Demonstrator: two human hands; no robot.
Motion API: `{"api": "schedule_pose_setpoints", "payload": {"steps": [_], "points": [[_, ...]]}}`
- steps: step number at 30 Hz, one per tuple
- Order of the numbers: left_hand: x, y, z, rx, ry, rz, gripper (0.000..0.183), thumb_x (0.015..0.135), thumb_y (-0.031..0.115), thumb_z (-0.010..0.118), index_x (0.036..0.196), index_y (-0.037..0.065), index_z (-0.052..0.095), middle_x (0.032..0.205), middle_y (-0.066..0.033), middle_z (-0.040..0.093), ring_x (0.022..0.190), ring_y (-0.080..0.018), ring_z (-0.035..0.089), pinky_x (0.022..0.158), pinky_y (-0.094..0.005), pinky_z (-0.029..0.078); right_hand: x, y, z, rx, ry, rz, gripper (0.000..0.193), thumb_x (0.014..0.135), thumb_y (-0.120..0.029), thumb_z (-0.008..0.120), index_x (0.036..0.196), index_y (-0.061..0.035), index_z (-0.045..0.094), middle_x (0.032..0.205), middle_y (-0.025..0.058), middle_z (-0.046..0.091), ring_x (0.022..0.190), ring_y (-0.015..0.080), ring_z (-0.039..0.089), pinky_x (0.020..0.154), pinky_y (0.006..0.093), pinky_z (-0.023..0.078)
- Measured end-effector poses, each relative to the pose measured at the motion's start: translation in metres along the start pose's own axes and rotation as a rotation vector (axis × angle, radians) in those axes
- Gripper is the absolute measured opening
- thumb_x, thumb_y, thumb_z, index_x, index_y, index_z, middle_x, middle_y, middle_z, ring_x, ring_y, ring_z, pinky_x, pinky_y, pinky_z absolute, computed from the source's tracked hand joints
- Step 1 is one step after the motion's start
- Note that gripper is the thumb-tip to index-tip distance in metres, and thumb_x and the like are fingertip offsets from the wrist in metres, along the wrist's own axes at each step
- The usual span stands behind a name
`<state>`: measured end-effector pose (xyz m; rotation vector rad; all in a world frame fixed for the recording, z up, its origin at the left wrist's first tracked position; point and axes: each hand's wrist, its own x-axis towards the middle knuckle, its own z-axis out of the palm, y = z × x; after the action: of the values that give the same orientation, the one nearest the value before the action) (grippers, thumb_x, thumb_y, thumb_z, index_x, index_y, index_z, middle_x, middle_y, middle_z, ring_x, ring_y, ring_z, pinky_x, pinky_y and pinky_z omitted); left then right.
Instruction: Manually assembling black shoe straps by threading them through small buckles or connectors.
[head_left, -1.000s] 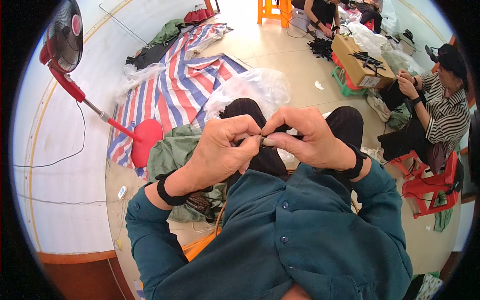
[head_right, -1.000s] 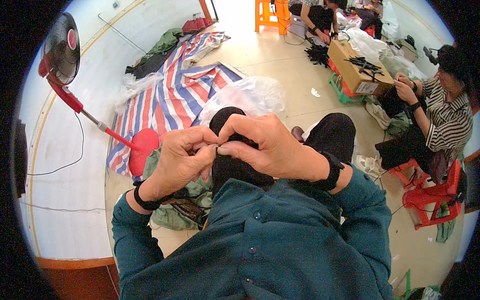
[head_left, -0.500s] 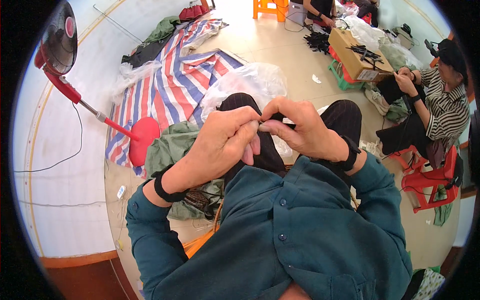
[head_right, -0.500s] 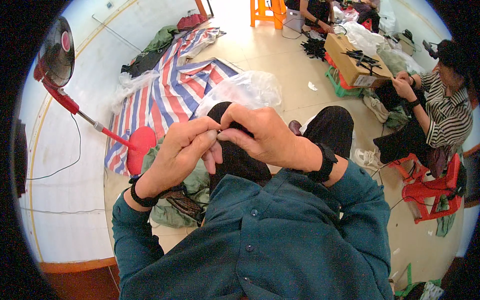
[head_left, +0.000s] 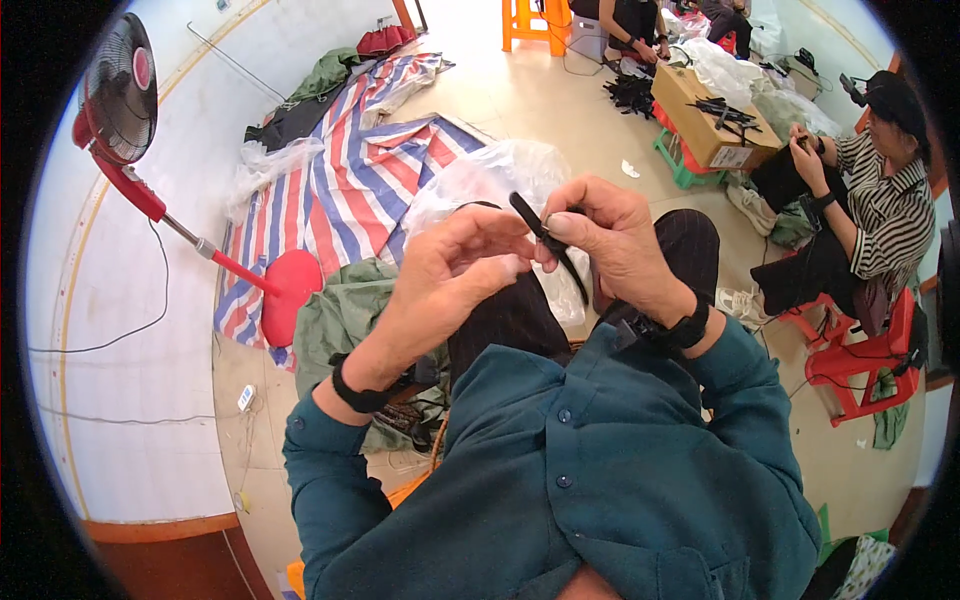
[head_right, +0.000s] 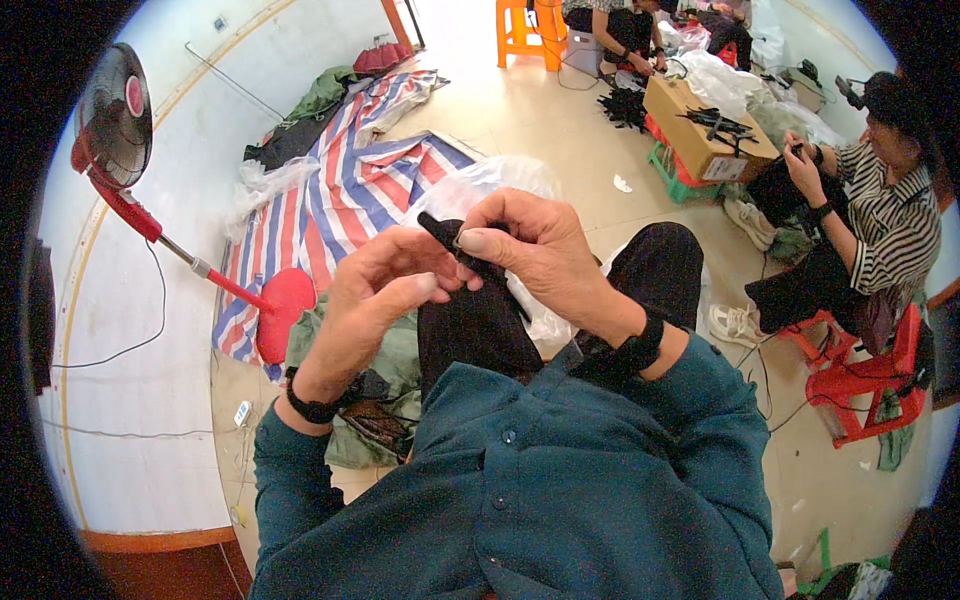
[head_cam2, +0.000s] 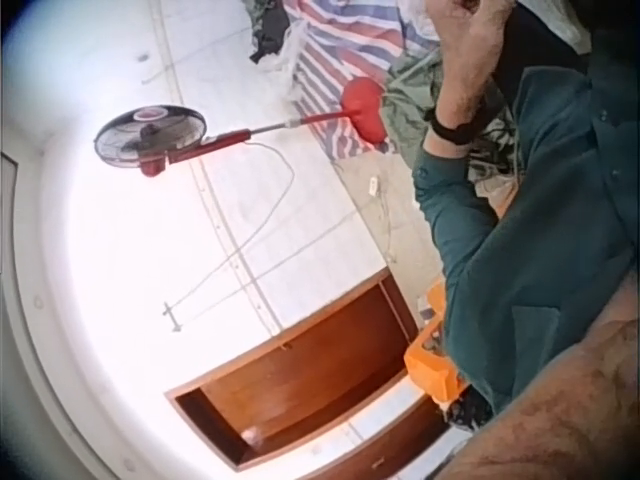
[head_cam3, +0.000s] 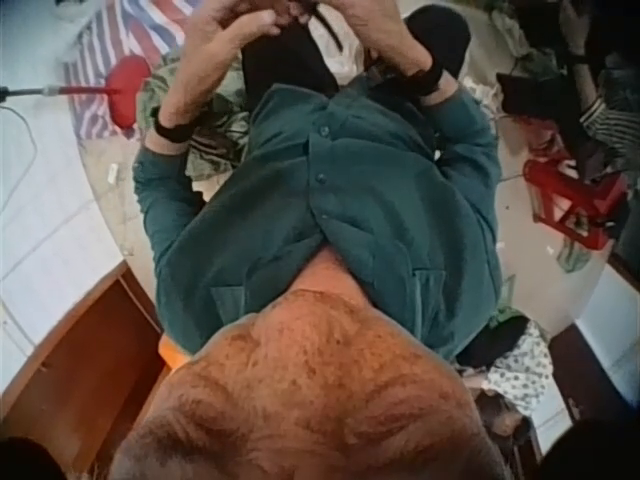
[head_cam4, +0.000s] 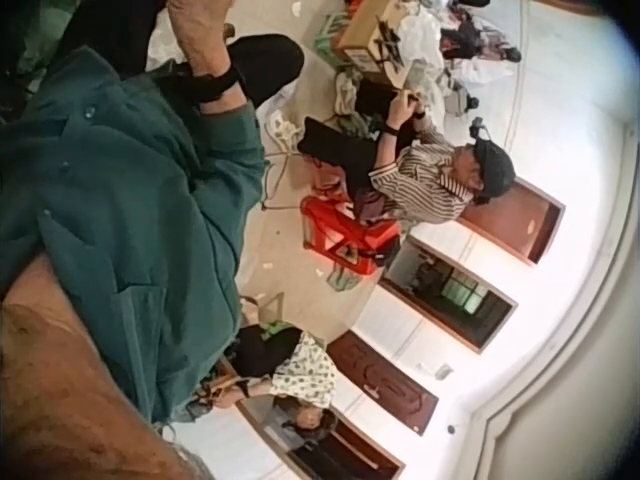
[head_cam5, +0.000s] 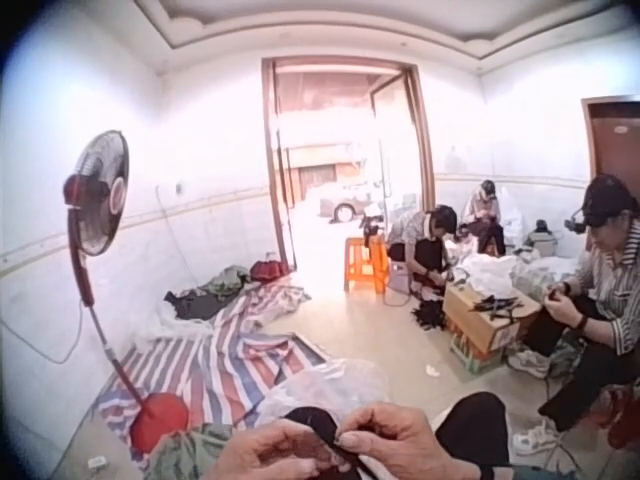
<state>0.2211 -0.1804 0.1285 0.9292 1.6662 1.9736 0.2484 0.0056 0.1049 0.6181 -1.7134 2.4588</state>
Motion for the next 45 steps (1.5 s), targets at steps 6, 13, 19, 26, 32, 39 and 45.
{"api": "schedule_pose_setpoints", "payload": {"steps": [6,13,19,26,32,39,45], "points": [[0.012,-0.025,0.005,-0.024,0.085,-0.055,0.030,0.078,0.006,0.058,0.107,0.000,0.051,0.091,-0.0062,0.057,0.084,-0.0132,0.056,0.077,-0.0261,0.046,0.001,0.015,0.000,-0.287,0.173,-0.102,0.009,0.081,-0.008,0.062,0.081,-0.0012,0.057,0.070,0.0006,0.058,0.063,0.0057,0.052,0.057,0.0198,0.042],[0.013,-0.039,0.008,0.188,0.158,0.082,0.027,0.079,0.008,0.063,0.102,0.000,0.052,0.083,-0.0020,0.056,0.076,-0.0069,0.053,0.070,-0.0212,0.045,0.001,0.014,0.000,-0.724,0.161,-0.396,0.009,0.078,-0.005,0.064,0.081,0.0012,0.059,0.070,0.0043,0.059,0.065,0.0064,0.053,0.056,0.0214,0.042],[0.013,-0.040,0.009,0.148,0.194,0.120,0.023,0.077,0.008,0.064,0.094,0.000,0.051,0.078,-0.0039,0.056,0.071,-0.0077,0.056,0.066,-0.0221,0.047,-0.003,0.006,0.005,-0.317,0.172,-0.099,0.015,0.079,-0.004,0.063,0.092,-0.0003,0.057,0.071,0.0010,0.059,0.067,0.0048,0.053,0.057,0.0200,0.042],[0.016,-0.032,0.007,0.022,0.065,-0.165,0.020,0.076,0.006,0.063,0.089,0.002,0.049,0.068,-0.0036,0.056,0.055,-0.0066,0.053,0.048,-0.0165,0.039,-0.008,-0.001,-0.013,-0.344,0.147,-0.008,0.015,0.081,-0.003,0.060,0.095,-0.0029,0.056,0.067,-0.0039,0.053,0.063,0.0010,0.048,0.055,0.0162,0.037],[0.019,-0.041,0.000,-0.346,-0.061,-0.343,0.021,0.081,0.014,0.050,0.094,-0.001,0.058,0.062,-0.0024,0.054,0.049,-0.0066,0.047,0.043,-0.0162,0.031,-0.014,0.003,-0.023,-0.344,0.084,0.000,0.017,0.081,-0.003,0.059,0.098,-0.0037,0.055,0.063,-0.0060,0.048,0.058,0.0002,0.043,0.052,0.0158,0.033],[0.023,-0.042,0.004,-0.386,-0.065,-0.365,0.023,0.080,0.018,0.055,0.090,-0.003,0.057,0.064,-0.0035,0.051,0.049,-0.0079,0.044,0.042,-0.0192,0.033,-0.017,-0.003,-0.025,-0.319,0.079,0.010,0.017,0.081,-0.006,0.060,0.097,-0.0030,0.056,0.062,-0.0055,0.049,0.056,0.0012,0.045,0.050,0.0166,0.036],[0.015,-0.041,0.007,-0.181,-0.025,-0.251,0.016,0.085,0.014,0.053,0.089,-0.001,0.057,0.061,-0.0032,0.053,0.049,-0.0068,0.046,0.043,-0.0183,0.034,-0.023,-0.005,-0.043,-0.269,0.109,0.183,0.028,0.090,-0.029,0.049,0.098,-0.0033,0.056,0.065,-0.0024,0.054,0.058,0.0029,0.051,0.048,0.0139,0.037]]}}
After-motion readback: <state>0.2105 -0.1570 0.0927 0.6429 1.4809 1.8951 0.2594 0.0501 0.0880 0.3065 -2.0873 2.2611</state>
